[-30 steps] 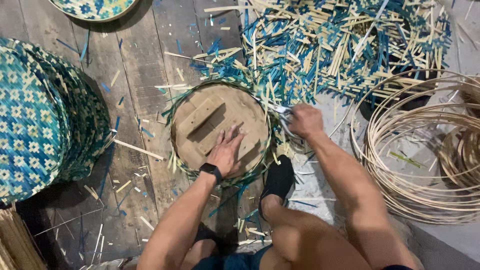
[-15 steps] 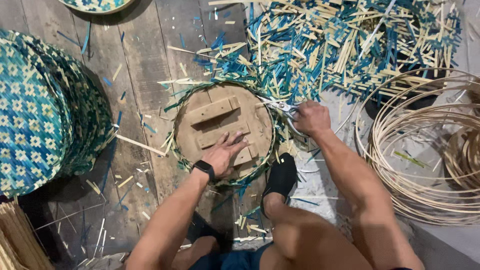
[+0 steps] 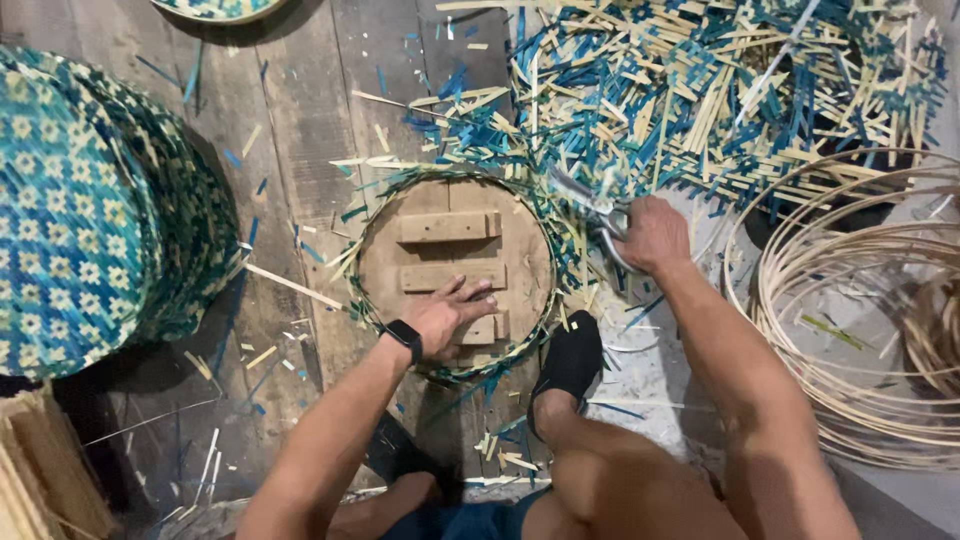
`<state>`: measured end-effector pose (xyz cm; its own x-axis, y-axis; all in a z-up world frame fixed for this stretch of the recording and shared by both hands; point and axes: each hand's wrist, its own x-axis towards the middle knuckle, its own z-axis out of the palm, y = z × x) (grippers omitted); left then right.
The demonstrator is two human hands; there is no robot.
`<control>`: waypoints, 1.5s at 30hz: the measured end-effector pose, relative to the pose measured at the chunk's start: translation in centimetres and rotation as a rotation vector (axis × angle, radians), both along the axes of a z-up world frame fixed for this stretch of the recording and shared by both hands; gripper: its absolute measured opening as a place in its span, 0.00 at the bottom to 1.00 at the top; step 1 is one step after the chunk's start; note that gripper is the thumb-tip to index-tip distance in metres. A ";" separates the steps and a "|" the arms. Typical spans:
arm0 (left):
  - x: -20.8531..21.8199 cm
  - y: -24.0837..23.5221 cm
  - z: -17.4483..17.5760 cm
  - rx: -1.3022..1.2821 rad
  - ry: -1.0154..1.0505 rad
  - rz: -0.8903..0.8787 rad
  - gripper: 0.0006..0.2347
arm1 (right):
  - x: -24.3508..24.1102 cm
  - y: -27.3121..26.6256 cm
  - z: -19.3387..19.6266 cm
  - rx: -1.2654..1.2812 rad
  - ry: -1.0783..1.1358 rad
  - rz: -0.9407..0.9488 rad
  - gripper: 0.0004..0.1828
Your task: The person trims the edges of a woven basket using shears, then fits a bamboo ring around the rim. The person repeats this process on multiple baskets, cutting excess material and securing the rings.
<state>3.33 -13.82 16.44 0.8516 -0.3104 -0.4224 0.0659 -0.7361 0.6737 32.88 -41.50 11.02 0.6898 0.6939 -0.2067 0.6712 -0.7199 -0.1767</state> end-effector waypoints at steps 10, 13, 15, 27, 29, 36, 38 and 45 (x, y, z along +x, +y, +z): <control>-1.0 -0.5 -3.4 0.035 -0.183 -0.042 0.33 | -4.2 6.8 -0.4 0.009 -0.130 0.078 0.25; -1.3 -0.2 -3.2 0.120 -0.232 -0.145 0.35 | -3.3 6.3 -1.6 0.050 -0.082 0.113 0.16; -2.2 0.2 -2.5 0.235 -0.296 -0.252 0.36 | -2.6 4.9 -2.1 0.084 -0.006 0.153 0.13; 11.4 -5.4 -8.5 0.258 0.234 1.704 0.65 | -4.1 7.9 -0.7 0.195 -0.275 0.164 0.31; 11.3 -5.8 -8.8 0.316 0.189 1.664 0.63 | -3.7 7.6 -1.1 0.087 -0.147 0.151 0.23; 8.8 -6.7 -6.8 0.214 0.066 1.448 0.62 | -3.6 4.0 1.1 -0.075 -0.023 0.102 0.28; 9.4 -6.5 -6.6 0.234 0.079 1.455 0.62 | -4.4 6.2 0.8 0.062 -0.186 0.143 0.30; 7.9 -6.6 -5.8 0.216 0.112 1.284 0.62 | -3.0 5.7 -0.4 -0.130 0.070 0.176 0.18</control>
<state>11.19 -20.39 10.62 0.4450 0.7752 -0.4485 0.8454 -0.1984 0.4959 29.87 -35.76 10.59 0.5410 0.7669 -0.3451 0.7780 -0.6122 -0.1408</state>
